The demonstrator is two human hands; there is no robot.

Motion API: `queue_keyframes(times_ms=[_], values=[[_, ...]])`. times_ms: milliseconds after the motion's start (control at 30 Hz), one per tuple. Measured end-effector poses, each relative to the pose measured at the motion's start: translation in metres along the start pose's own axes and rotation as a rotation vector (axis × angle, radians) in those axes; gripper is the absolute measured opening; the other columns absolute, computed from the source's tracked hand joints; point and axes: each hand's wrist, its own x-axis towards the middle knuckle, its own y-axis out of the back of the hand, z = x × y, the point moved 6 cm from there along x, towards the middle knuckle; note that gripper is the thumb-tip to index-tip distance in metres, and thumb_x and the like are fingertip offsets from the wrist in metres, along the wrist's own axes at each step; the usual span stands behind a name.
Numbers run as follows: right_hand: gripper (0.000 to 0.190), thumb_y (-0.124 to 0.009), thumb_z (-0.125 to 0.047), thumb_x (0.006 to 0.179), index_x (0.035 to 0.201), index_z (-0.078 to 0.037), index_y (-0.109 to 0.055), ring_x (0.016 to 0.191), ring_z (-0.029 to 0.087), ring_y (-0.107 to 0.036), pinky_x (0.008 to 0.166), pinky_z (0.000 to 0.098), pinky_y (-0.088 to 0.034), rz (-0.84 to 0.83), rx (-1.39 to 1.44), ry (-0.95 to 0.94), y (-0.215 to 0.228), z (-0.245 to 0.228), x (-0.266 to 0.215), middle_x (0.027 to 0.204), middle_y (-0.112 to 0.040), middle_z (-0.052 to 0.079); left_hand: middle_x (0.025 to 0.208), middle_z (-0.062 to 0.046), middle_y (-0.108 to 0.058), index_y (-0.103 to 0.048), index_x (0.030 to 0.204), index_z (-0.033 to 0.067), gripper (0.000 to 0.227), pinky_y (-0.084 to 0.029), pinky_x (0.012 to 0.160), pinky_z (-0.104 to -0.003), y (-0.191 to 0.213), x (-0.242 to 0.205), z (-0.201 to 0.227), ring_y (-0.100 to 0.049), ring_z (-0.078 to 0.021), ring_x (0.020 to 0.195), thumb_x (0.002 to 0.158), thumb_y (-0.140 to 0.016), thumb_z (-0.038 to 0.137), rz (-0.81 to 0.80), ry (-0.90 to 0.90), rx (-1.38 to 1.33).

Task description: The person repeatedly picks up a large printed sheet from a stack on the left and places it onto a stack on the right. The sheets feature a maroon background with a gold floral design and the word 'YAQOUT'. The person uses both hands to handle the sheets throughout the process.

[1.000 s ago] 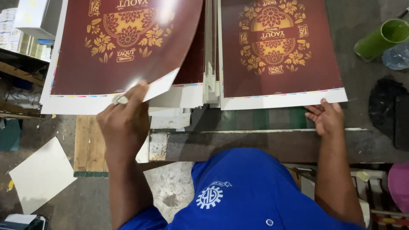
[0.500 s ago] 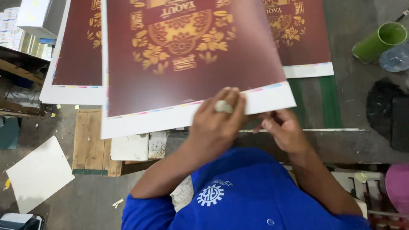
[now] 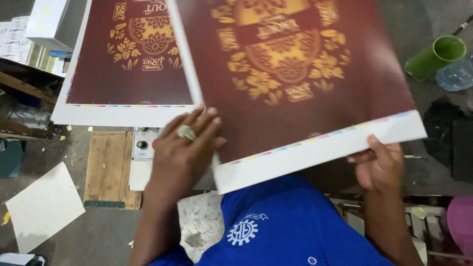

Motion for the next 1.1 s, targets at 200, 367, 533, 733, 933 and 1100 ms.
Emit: queue_keyframes(times_ms=[200, 367, 533, 733, 933, 1100], values=[[0.003, -0.059, -0.003, 0.112, 0.114, -0.004, -0.060, 0.081, 0.021, -0.070, 0.066, 0.0350, -0.055, 0.133, -0.005, 0.007, 0.099, 0.001, -0.020, 0.100, -0.071, 0.011, 0.141, -0.022, -0.063, -0.063, 0.134, -0.0050, 0.078, -0.042, 0.112, -0.048, -0.009, -0.005, -0.034, -0.057, -0.0349, 0.134, 0.083, -0.073, 0.052, -0.039, 0.073, 0.203], [0.002, -0.058, -0.004, 0.113, 0.112, -0.003, -0.060, 0.084, 0.022, -0.068, 0.071, 0.0365, -0.053, 0.162, 0.018, 0.001, 0.155, 0.018, -0.040, 0.101, -0.070, 0.011, 0.141, -0.019, -0.065, -0.063, 0.135, -0.0019, 0.051, -0.047, 0.111, -0.047, -0.022, -0.010, -0.046, -0.061, -0.0330, 0.134, 0.094, -0.072, 0.027, -0.106, 0.105, 0.281], [0.004, -0.057, -0.003, 0.113, 0.113, -0.004, -0.061, 0.086, 0.022, -0.067, 0.072, 0.0368, -0.052, 0.223, -0.027, -0.013, 0.167, 0.025, -0.053, 0.100, -0.070, 0.011, 0.133, -0.017, -0.072, -0.069, 0.130, -0.0010, 0.034, -0.056, 0.107, -0.041, -0.012, -0.004, -0.048, -0.069, -0.0292, 0.126, 0.098, -0.071, 0.009, -0.025, 0.072, 0.335], [0.003, -0.059, -0.002, 0.112, 0.112, -0.005, -0.059, 0.087, 0.021, -0.067, 0.069, 0.0356, -0.055, 0.270, -0.018, -0.060, 0.194, 0.051, -0.062, 0.098, -0.069, 0.009, 0.120, -0.013, -0.076, -0.075, 0.114, 0.0035, 0.015, -0.060, 0.096, -0.038, 0.006, 0.002, -0.045, -0.074, -0.0261, 0.117, 0.099, -0.073, 0.001, 0.123, 0.092, 0.240], [0.003, -0.059, -0.002, 0.112, 0.111, -0.004, -0.060, 0.084, 0.020, -0.067, 0.067, 0.0361, -0.058, 0.274, -0.078, -0.110, 0.201, 0.072, -0.051, 0.094, -0.068, 0.009, 0.126, -0.018, -0.074, -0.072, 0.117, 0.0000, 0.040, -0.057, 0.095, -0.042, 0.006, 0.006, -0.035, -0.070, -0.0318, 0.118, 0.081, -0.080, 0.013, -0.094, 0.115, 0.143], [0.028, -0.059, -0.009, 0.108, 0.134, -0.007, -0.052, 0.087, 0.018, -0.069, 0.062, 0.0341, -0.060, 0.322, -0.308, -0.201, 0.159, 0.075, -0.015, 0.111, -0.068, 0.009, 0.129, -0.018, -0.072, -0.070, 0.124, -0.0007, 0.039, -0.057, 0.098, -0.042, 0.003, 0.003, -0.040, -0.069, -0.0308, 0.124, 0.086, -0.076, 0.004, -0.075, 0.120, 0.097]])
